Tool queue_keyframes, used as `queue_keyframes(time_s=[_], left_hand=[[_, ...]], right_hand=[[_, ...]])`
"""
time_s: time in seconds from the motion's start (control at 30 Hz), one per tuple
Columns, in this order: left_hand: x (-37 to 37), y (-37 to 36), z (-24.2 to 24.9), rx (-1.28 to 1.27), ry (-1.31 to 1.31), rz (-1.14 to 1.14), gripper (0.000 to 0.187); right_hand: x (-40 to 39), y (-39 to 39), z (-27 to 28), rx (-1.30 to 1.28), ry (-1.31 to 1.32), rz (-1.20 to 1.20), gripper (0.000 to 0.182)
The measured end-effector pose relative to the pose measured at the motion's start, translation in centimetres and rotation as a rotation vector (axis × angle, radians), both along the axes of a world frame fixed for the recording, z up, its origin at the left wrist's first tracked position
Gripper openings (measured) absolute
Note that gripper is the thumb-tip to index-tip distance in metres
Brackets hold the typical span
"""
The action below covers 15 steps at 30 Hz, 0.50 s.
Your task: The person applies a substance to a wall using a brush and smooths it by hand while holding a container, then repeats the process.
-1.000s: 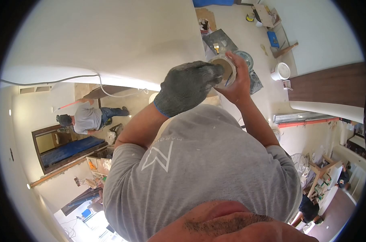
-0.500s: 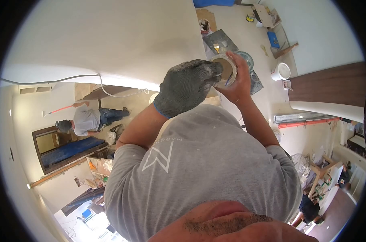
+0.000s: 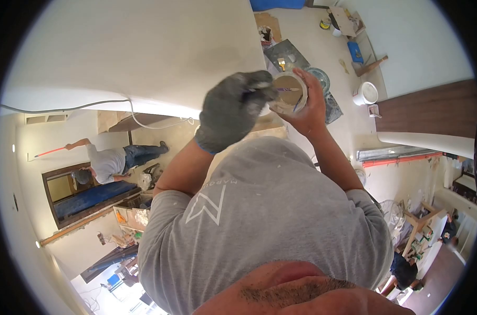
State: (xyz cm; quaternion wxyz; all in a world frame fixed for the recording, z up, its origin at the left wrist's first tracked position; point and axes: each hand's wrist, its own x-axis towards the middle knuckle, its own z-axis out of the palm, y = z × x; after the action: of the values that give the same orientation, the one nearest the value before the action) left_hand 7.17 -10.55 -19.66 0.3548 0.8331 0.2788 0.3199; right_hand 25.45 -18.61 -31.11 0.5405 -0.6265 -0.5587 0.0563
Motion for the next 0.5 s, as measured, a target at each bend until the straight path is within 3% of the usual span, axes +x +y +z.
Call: queue_keyframes(time_s=[0.07,0.17,0.37,0.5], left_hand=[[-0.9,0.3,-0.8,-0.303,-0.255,0.086,0.016],[-0.7,1.0,0.4,-0.525,-0.333,0.193,0.016],[-0.9,0.7,-1.1,-0.542,-0.407,0.169,0.015],[-1.6,0.4,-2.0,-0.458,-0.448,0.024,0.016]], right_hand=[[0.1,0.0,0.0,-0.007,0.041,0.007,0.097],[0.4,0.0,0.2,-0.024,0.042,0.003,0.096],[0.0,0.0,0.6,-0.061,0.002,-0.004,0.095],[-0.4,0.5,0.6,-0.08,-0.02,0.0,0.096]])
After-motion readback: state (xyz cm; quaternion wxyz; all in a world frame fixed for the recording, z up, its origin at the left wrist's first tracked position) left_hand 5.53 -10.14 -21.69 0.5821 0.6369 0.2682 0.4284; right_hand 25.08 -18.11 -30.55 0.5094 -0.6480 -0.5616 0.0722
